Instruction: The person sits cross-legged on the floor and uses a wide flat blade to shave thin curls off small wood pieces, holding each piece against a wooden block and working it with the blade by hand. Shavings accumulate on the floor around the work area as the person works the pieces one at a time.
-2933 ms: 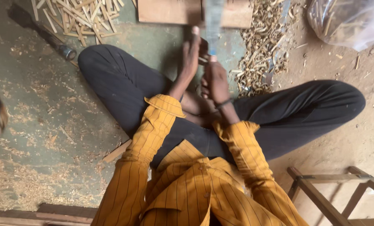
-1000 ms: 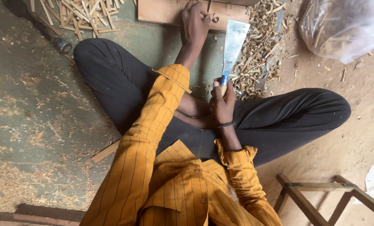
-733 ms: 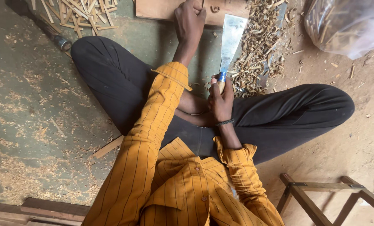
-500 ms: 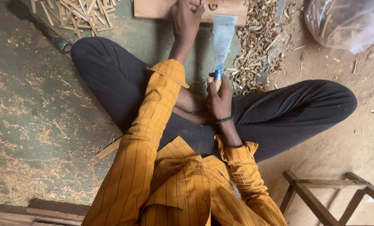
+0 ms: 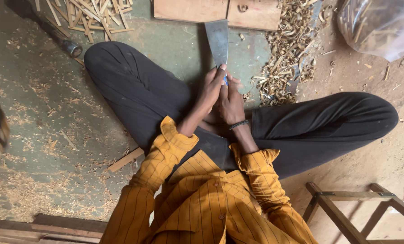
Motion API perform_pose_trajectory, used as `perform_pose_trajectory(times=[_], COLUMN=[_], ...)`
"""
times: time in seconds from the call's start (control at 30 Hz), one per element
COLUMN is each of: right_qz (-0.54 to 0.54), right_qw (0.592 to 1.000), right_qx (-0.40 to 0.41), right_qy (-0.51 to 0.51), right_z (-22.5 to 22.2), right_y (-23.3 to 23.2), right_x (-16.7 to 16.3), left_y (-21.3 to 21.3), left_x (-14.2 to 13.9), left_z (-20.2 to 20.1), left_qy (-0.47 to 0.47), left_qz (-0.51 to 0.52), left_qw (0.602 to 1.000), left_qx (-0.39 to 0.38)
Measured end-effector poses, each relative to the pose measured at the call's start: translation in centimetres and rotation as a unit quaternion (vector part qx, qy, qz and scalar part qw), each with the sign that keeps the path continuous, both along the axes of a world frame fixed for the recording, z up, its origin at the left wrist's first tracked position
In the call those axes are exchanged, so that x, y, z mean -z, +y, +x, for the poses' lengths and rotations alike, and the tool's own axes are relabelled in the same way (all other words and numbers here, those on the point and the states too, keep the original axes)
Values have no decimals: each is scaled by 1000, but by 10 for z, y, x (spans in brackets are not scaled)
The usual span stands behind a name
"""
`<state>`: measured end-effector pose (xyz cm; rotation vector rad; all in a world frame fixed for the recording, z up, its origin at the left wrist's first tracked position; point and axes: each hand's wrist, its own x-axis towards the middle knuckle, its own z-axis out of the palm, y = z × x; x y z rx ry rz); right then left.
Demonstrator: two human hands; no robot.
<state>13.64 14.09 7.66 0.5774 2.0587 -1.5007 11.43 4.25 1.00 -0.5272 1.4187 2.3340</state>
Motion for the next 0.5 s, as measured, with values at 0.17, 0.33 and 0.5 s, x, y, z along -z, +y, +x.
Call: perform_pose_trajectory(times=[0.17,0.33,0.5], right_qz=[86,72,40], right_qw=[991,942,999], right_qx=[-43,-100,-14], right_qy=[93,313,31], right_z=[15,12,2], right_y=[8,7,-3], right_x=[44,56,19], left_y=[-3,-7,-6], left_x=[-17,-24,-24], left_z=[-13,-22,-17], left_qy=[-34,0,0], left_qz=[-78,-143,-64], left_qw=[996,989,997], left_qx=[37,39,31])
